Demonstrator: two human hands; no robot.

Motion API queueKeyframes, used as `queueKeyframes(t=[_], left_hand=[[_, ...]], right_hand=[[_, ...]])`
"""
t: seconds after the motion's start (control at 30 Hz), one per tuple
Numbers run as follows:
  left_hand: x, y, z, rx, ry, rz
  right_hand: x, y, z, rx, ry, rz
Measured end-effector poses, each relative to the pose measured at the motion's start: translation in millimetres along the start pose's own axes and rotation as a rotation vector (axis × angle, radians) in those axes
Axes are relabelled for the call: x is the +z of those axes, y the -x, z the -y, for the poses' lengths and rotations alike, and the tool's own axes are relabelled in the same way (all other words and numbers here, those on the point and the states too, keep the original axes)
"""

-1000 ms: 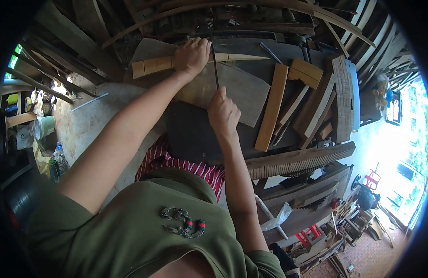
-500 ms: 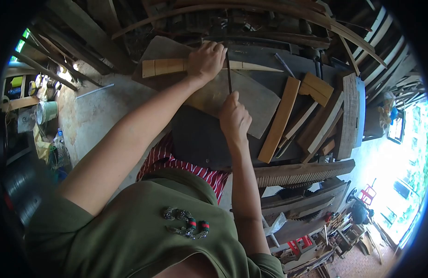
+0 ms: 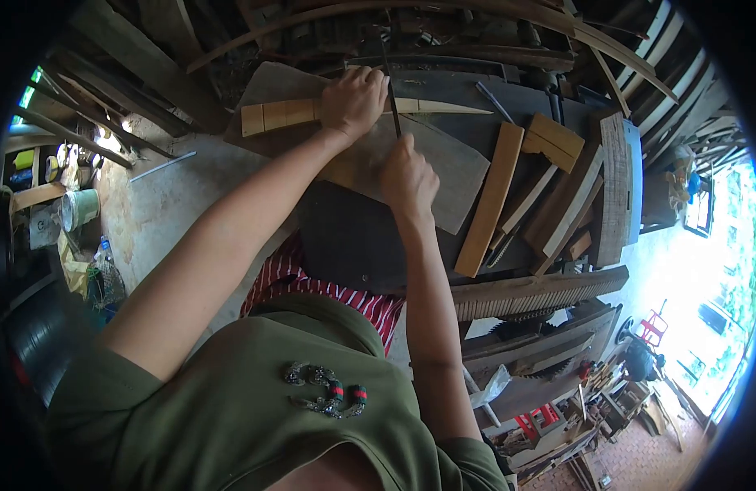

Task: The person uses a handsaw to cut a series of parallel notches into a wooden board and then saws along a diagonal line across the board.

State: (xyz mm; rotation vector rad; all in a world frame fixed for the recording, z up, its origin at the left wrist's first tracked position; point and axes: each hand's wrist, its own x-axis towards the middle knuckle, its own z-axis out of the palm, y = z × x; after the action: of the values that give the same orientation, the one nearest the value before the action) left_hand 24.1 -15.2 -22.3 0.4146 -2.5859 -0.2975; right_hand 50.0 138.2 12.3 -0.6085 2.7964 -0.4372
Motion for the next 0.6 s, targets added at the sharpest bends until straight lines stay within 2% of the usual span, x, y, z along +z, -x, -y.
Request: queueKeyframes(t=[0.17, 0.37, 0.53, 0.6], left_hand=[[2, -1, 2, -0.002, -0.006, -0.007], [-1, -1, 1, 0.017, -0.006, -0.037], [1, -1, 1, 0.009, 0.005, -0.026], [1, -1, 1, -0.010, -0.008, -0.006]], right_hand=[[6, -29, 8, -0.067, -0.010, -0.098], [-7, 28, 2, 0.054, -0.021, 0.070], [5, -31, 10, -0.028, -0.004, -0.072], [4, -26, 9, -0.038, -0.021, -0.089]])
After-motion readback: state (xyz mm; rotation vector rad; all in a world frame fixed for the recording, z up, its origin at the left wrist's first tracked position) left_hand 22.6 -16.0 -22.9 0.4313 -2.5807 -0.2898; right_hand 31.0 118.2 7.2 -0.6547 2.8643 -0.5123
